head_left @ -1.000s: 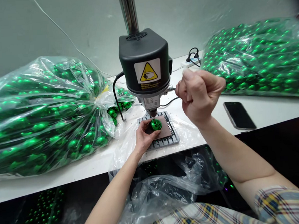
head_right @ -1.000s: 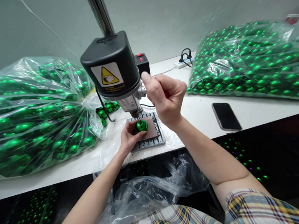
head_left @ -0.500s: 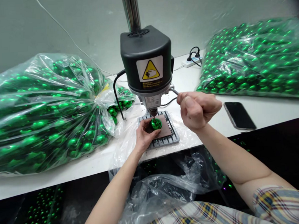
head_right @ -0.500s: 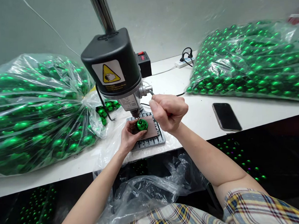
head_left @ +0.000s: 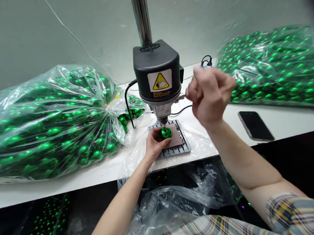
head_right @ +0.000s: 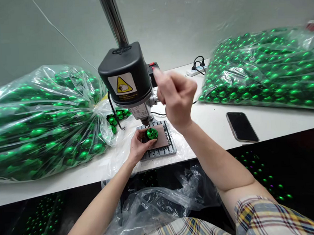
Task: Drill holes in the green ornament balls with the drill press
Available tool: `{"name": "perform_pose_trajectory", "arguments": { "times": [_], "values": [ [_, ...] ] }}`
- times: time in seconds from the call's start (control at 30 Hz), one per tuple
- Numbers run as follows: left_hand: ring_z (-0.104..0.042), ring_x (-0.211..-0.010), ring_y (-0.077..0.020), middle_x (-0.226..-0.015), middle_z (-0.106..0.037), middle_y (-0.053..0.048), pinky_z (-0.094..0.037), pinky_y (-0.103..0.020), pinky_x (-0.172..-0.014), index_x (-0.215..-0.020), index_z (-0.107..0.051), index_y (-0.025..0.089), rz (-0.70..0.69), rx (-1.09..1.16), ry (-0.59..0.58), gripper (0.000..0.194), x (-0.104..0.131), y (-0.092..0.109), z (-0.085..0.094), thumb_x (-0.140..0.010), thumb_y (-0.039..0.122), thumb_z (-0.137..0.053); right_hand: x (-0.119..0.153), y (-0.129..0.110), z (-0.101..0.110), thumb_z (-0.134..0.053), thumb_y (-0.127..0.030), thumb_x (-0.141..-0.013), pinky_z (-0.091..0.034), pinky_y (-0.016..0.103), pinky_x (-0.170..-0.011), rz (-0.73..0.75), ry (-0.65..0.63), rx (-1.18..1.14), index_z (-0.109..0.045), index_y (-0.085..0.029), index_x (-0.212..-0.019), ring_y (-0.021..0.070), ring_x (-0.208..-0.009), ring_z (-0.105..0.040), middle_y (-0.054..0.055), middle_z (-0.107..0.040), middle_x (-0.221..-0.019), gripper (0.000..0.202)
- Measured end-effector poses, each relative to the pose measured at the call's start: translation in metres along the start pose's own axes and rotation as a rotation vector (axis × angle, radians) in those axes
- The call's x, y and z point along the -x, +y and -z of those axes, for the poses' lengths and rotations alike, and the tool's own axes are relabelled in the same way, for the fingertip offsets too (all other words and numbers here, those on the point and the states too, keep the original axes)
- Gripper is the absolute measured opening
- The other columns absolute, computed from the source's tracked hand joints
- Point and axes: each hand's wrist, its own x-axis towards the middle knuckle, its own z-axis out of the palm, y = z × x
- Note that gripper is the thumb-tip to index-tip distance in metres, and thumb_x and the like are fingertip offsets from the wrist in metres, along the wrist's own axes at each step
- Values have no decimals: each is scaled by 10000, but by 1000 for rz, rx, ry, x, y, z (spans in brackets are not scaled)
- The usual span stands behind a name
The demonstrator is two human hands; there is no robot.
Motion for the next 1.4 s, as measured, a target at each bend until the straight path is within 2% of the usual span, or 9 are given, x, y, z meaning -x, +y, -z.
{"name": "perform_pose_trajectory", "arguments": {
  "times": [0.13, 0.27, 0.33, 0.53, 0.7, 0.87, 0.97, 1.13, 1.4],
  "values": [
    [-664, -957, -216, -1032, -686, -63, -534, -352, -863, -1059, -587, 198, -39, -188, -2, 427, 30, 33, 13, -702, 237, -819, -36, -1, -12, -745, -475, -854, -147, 292, -312, -253, 22, -60, -356, -222, -487, 71, -321, -249, -60, -307, -395, 591],
    [-642, -986, -255, -1078, -676, -66, -526, -365, -841, -1078, -637, 239, -137, -521, -547, 436, 74, 67, 41, -701, 305, -846, -37, 1, -9, -748, -472, -854, -192, 286, -330, -274, -29, -51, -380, -223, -530, 76, -355, -279, -58, -326, -433, 549],
    [-649, -998, -280, -1079, -693, -72, -532, -386, -847, -1080, -665, 252, -158, -584, -625, 429, 80, 71, 57, -725, 409, -849, -33, 0, -8, -756, -432, -852, -190, 287, -335, -267, 2, -62, -407, -223, -530, 83, -360, -292, -53, -333, -431, 519],
    [-667, -990, -282, -1052, -709, -121, -520, -432, -914, -1095, -656, 199, -122, -856, 82, 229, -11, 46, 113, -953, 216, -477, -31, -2, -10, -758, -359, -857, -192, 292, -335, -241, 20, -78, -427, -220, -516, 86, -355, -286, -46, -356, -429, 495],
    [-532, -1215, -422, -1071, -687, -228, -489, -494, -931, -931, -694, 149, 139, -1384, -10, 176, -82, 28, 130, -790, 100, -599, -32, 0, -9, -761, -423, -849, -206, 287, -328, -249, 18, -52, -412, -224, -521, 91, -368, -308, -46, -336, -437, 519],
    [-568, -1167, -450, -1073, -682, -258, -487, -523, -922, -987, -707, 122, 171, -1411, -10, 246, -84, 27, 139, -745, 118, -665, -32, 2, -7, -756, -464, -848, -200, 286, -317, -235, -5, -42, -407, -230, -541, 87, -360, -306, -48, -349, -439, 520],
    [-633, -1075, -361, -1032, -691, -172, -498, -466, -942, -1140, -685, 146, 76, -1203, 79, 386, -72, 33, 151, -764, 224, -714, -32, 3, -7, -734, -492, -862, -208, 277, -321, -234, -21, -29, -389, -229, -555, 79, -361, -300, -53, -338, -444, 531],
    [-678, -826, -196, -878, -663, -21, -574, -352, -799, -1223, -622, 210, -35, -263, 325, 557, -40, 49, 158, -731, 423, -775, -32, 1, -9, -766, -482, -834, -203, 279, -319, -237, 9, -37, -391, -224, -537, 77, -355, -287, -54, -337, -431, 544],
    [-729, -1024, -275, -1124, -698, -149, -608, -480, -914, -1152, -600, 207, 320, 350, -24, 497, -4, 62, 99, -844, 596, -619, -33, 3, -9, -736, -581, -823, -194, 286, -320, -218, -11, -15, -348, -228, -531, 79, -358, -273, -53, -331, -434, 600]
  ]
}}
